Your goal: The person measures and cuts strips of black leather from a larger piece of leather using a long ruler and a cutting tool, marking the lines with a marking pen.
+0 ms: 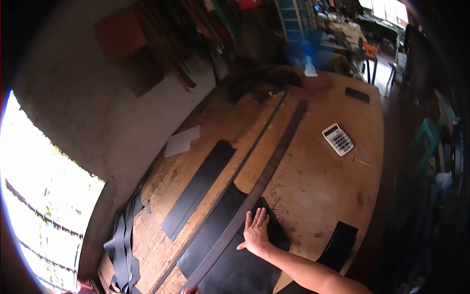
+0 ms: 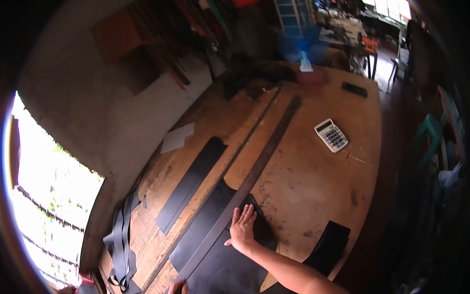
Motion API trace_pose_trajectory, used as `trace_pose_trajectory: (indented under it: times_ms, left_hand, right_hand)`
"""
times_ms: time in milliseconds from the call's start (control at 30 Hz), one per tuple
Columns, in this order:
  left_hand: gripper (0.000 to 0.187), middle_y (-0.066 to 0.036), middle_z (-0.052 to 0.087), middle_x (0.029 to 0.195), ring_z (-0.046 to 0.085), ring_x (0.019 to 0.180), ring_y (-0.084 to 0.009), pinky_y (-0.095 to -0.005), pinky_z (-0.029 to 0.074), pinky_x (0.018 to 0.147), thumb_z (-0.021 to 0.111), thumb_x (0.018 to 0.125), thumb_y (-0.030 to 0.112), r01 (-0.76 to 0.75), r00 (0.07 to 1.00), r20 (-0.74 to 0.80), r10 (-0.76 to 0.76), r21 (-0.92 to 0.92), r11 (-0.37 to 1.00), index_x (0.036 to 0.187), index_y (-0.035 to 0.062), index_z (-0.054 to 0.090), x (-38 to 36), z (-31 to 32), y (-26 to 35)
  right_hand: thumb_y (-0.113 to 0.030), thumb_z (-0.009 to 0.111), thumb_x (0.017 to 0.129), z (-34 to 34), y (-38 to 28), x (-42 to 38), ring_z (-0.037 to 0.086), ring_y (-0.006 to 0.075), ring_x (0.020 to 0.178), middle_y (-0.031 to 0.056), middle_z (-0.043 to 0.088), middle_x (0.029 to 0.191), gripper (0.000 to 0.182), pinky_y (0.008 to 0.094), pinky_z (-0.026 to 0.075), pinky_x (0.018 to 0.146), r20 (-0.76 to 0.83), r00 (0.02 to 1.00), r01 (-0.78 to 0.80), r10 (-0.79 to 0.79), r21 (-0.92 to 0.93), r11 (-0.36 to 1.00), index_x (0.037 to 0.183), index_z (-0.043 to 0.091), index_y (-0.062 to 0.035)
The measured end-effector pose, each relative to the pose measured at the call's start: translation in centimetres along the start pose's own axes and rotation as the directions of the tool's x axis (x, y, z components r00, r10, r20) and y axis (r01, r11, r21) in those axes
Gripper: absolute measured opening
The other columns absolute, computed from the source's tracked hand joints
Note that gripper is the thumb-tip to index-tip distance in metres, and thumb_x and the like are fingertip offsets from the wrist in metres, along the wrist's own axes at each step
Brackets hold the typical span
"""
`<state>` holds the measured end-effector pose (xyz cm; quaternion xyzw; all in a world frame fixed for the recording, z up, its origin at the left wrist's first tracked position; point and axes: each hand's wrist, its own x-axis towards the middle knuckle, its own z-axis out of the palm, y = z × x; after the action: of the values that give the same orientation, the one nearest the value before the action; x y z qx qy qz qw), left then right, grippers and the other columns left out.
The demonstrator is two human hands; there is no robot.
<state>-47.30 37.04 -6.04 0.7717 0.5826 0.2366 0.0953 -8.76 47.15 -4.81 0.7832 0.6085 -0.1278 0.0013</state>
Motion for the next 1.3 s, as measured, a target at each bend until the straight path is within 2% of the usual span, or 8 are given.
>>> trace_pose_trajectory:
  times_ms: [33,167,300,333,733,767,867,1300]
  left_hand:
    - [0.018,-0.01,0.059,0.077,0.06,0.071,-0.0282,-0.0394,0.048,0.066,0.078,0.074,0.002,-0.101,0.987,-0.146,0.068,-0.233,0.967,0.087,0.0034,0.065,6.2,2.6,4.6]
    - [0.022,-0.015,0.068,0.092,0.067,0.083,-0.0335,-0.0391,0.052,0.072,0.072,0.08,0.004,-0.235,0.957,0.083,0.279,-0.349,0.907,0.103,0.0057,0.07,22.5,9.4,19.4]
    - [0.02,-0.015,0.069,0.09,0.069,0.083,-0.0283,-0.0356,0.053,0.075,0.07,0.083,0.004,-0.346,0.89,0.1,0.445,-0.487,0.802,0.103,0.0022,0.071,31.1,18.6,21.6]
    - [0.02,-0.014,0.069,0.089,0.069,0.083,-0.0242,-0.0331,0.053,0.075,0.07,0.083,0.003,-0.182,0.922,0.211,0.325,-0.503,0.845,0.103,0.0015,0.072,31.6,19.4,22.0]
    - [0.012,-0.006,0.069,0.072,0.063,0.067,-0.0082,-0.0246,0.049,0.062,0.072,0.085,0.007,-0.189,0.88,0.278,0.386,-0.54,0.82,0.095,0.0004,0.072,33.1,21.3,22.0]
    - [0.012,-0.006,0.069,0.072,0.063,0.067,-0.008,-0.0243,0.048,0.061,0.071,0.085,0.008,-0.192,0.883,0.272,0.382,-0.534,0.824,0.094,0.0004,0.072,33.3,21.6,22.0]
    - [0.012,-0.006,0.069,0.072,0.063,0.067,-0.0078,-0.0242,0.048,0.061,0.071,0.084,0.009,-0.176,0.89,0.272,0.367,-0.538,0.825,0.092,0.0002,0.071,33.3,22.0,22.0]
    - [0.015,-0.006,0.067,0.072,0.06,0.065,-0.01,-0.0273,0.048,0.064,0.069,0.081,0.012,-0.113,0.892,0.329,0.309,-0.499,0.859,0.093,0.0018,0.068,27.1,16.0,14.2]
  right_hand:
    - [-0.08,0.072,0.057,-0.3,0.0,0.0,0.017,0.0633,0.142,0.049,0.022,0.148,0.142,0.0683,0.02,0.114,0.003,1.0,0.006,-0.006,-0.016,1.0,0.152,0.02,0.0124]
    - [-0.079,0.07,0.059,-1.0,0.4,-0.2,0.024,0.0607,0.141,0.0446,0.03,0.148,0.134,0.0663,0.025,0.114,0.005,1.0,0.01,-0.01,-0.051,0.999,0.154,0.026,0.0049]
    - [-0.07,0.074,0.063,-0.7,0.0,0.1,0.029,0.056,0.141,0.035,0.036,0.151,0.121,0.0662,0.026,0.113,-0.001,0.999,-0.051,0.051,-0.083,0.995,0.156,0.031,-0.005]
    - [-0.07,0.074,0.063,-0.4,-0.2,0.0,0.029,0.056,0.141,0.035,0.036,0.151,0.121,0.0662,0.026,0.113,0.025,0.998,-0.058,0.06,-0.064,0.996,0.156,0.031,-0.005]
    - [-0.073,0.073,0.062,1.0,-0.4,0.4,0.031,0.0556,0.141,0.0363,0.039,0.149,0.123,0.0644,0.029,0.112,-0.109,0.99,-0.097,0.083,-0.132,0.986,0.156,0.03,-0.0068]
    - [-0.043,0.063,0.083,0.3,-0.2,0.4,0.029,0.0561,0.141,0.0319,0.038,0.152,0.083,0.0677,0.027,0.112,-0.054,0.996,-0.078,0.071,-0.133,0.988,0.157,0.034,-0.0162]
    - [-0.042,0.063,0.084,0.2,-0.2,0.6,0.028,0.0567,0.141,0.0319,0.035,0.154,0.082,0.0682,0.026,0.111,0.021,0.998,-0.056,0.059,-0.137,0.989,0.157,0.033,-0.0181]
    - [-0.074,0.082,0.055,-0.7,-1.6,1.6,0.02,0.0541,0.145,0.0353,0.027,0.155,0.134,0.0639,0.045,0.101,0.134,0.974,-0.154,0.181,-0.19,0.97,0.159,0.023,-0.0142]
